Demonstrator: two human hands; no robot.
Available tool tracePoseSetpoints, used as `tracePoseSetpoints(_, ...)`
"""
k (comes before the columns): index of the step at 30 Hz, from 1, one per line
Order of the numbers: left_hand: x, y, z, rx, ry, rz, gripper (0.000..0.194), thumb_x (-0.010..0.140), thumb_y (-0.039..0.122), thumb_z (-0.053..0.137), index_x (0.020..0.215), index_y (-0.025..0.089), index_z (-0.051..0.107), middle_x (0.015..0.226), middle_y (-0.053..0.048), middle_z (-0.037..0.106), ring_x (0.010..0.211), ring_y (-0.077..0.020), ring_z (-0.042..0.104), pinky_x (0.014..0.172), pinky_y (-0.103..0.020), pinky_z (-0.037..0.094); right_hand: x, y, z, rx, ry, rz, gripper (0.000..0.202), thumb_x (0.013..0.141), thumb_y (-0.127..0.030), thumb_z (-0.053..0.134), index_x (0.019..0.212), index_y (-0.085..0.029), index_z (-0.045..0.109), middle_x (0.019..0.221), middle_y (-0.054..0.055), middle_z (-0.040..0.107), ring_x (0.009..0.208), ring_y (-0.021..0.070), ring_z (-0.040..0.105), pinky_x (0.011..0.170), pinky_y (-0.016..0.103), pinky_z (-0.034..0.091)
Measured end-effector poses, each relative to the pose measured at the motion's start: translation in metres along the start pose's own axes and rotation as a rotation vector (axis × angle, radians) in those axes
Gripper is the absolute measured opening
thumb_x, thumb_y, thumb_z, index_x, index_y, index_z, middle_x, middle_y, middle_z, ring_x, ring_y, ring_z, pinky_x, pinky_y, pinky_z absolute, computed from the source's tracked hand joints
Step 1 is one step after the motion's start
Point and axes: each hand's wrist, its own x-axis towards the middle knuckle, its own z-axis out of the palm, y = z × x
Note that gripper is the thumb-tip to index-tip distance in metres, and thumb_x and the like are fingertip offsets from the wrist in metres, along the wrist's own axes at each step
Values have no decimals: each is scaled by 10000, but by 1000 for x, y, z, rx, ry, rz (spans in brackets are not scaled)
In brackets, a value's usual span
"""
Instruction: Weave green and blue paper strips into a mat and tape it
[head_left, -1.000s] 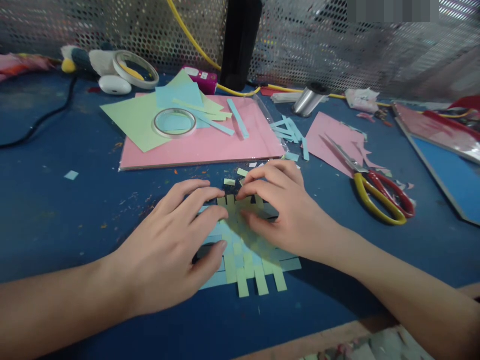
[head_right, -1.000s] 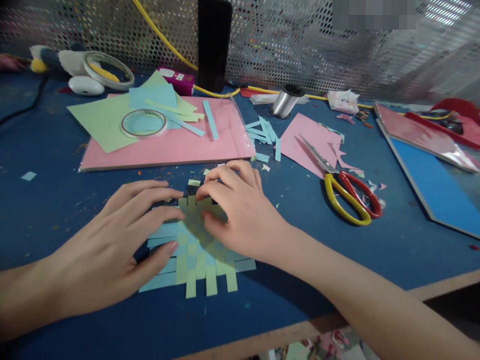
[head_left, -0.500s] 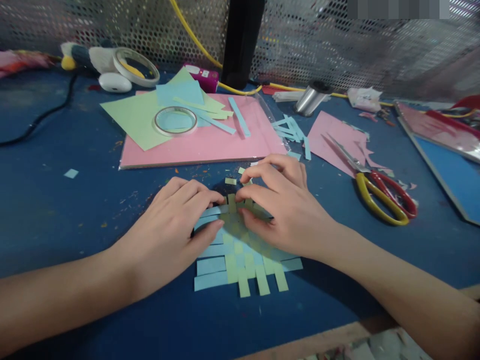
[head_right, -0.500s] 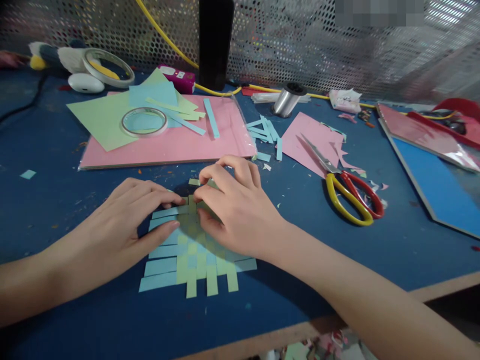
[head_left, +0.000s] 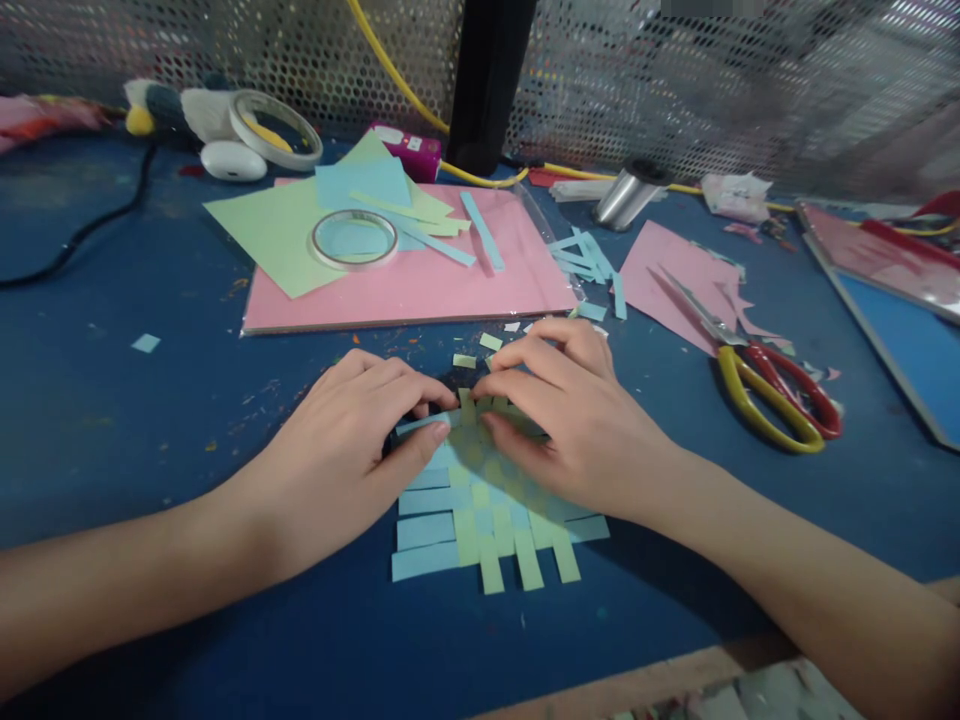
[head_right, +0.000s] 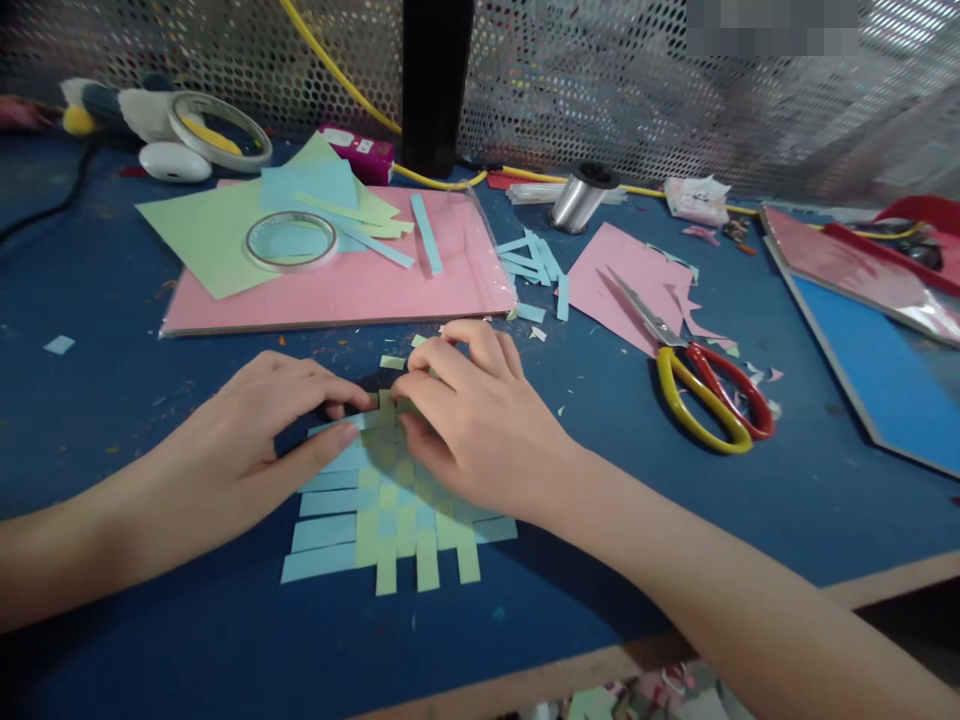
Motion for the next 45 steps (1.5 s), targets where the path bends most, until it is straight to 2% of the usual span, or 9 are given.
tracePoseSetpoints(5,0,1,2,20,14,16,184,1031,360,524,1144,277,643,999,-14,666,1019,-265,540,873,-413,427,-2,-2,0,-54,21,-25,145,967,-176,611,1014,-141,743,1077,146,707,1151,355,508,981,542,455)
tracePoseSetpoints(10,-2,-1,3,49,22,43,185,1032,318,520,1174,278,633,1109,-20,664,1053,-267,534,898,-431,433,-2,-2,-2,-36,43,-25,264,971,-163,625,1218,-121,707,1123,149,714,1147,342,528,965,532,487)
tracePoseSetpoints(16,-1,0,1,41,-10,29,233,1065,426,503,1196,291,640,1152,-26,662,1100,-284,528,924,-443,427,-4,-3,-3,111,23,46,230,967,-126,624,1175,-58,696,1008,137,700,939,249,640,819,395,562)
tracePoseSetpoints(20,0,0,1,50,8,51,226,1084,349,460,1184,281,651,1109,-22,682,1080,-266,554,932,-416,422,-7,-7,-1,129,-6,133,287,983,-148,603,1246,-52,671,983,128,727,941,256,698,822,388,588)
tracePoseSetpoints(24,0,0,1,46,31,83,203,1074,298,471,1146,259,657,1057,-19,692,1017,-246,583,897,-392,425,-6,-11,0,130,-19,127,310,996,-130,571,1277,-37,662,960,133,740,938,260,712,862,406,595)
tracePoseSetpoints(29,1,2,-1,63,33,87,208,1068,300,476,1113,252,673,1011,-22,706,982,-249,591,867,-389,439,-4,-12,2,140,-42,157,333,1002,-143,539,1283,-14,662,937,141,735,866,252,702,776,400,607)
tracePoseSetpoints(32,2,2,-2,67,20,58,237,1070,309,466,1197,265,661,1024,-26,713,989,-254,600,850,-392,444,-5,-12,2,132,-52,187,343,1002,-160,533,1291,-24,658,923,134,733,815,243,690,723,394,599)
tracePoseSetpoints(38,1,2,-2,59,-1,58,286,1067,292,450,1265,297,657,995,-30,685,966,-247,586,837,-404,448,-6,-13,2,150,-55,218,298,985,-137,538,1244,-82,674,915,107,738,810,224,687,716,364,577)
tracePoseSetpoints(45,-4,1,1,122,-44,117,386,1094,218,376,1324,312,671,1055,-48,639,995,-248,514,864,-428,422,-5,-13,3,173,-46,217,262,965,-119,573,1184,-55,701,863,92,704,790,214,663,685,335,532)
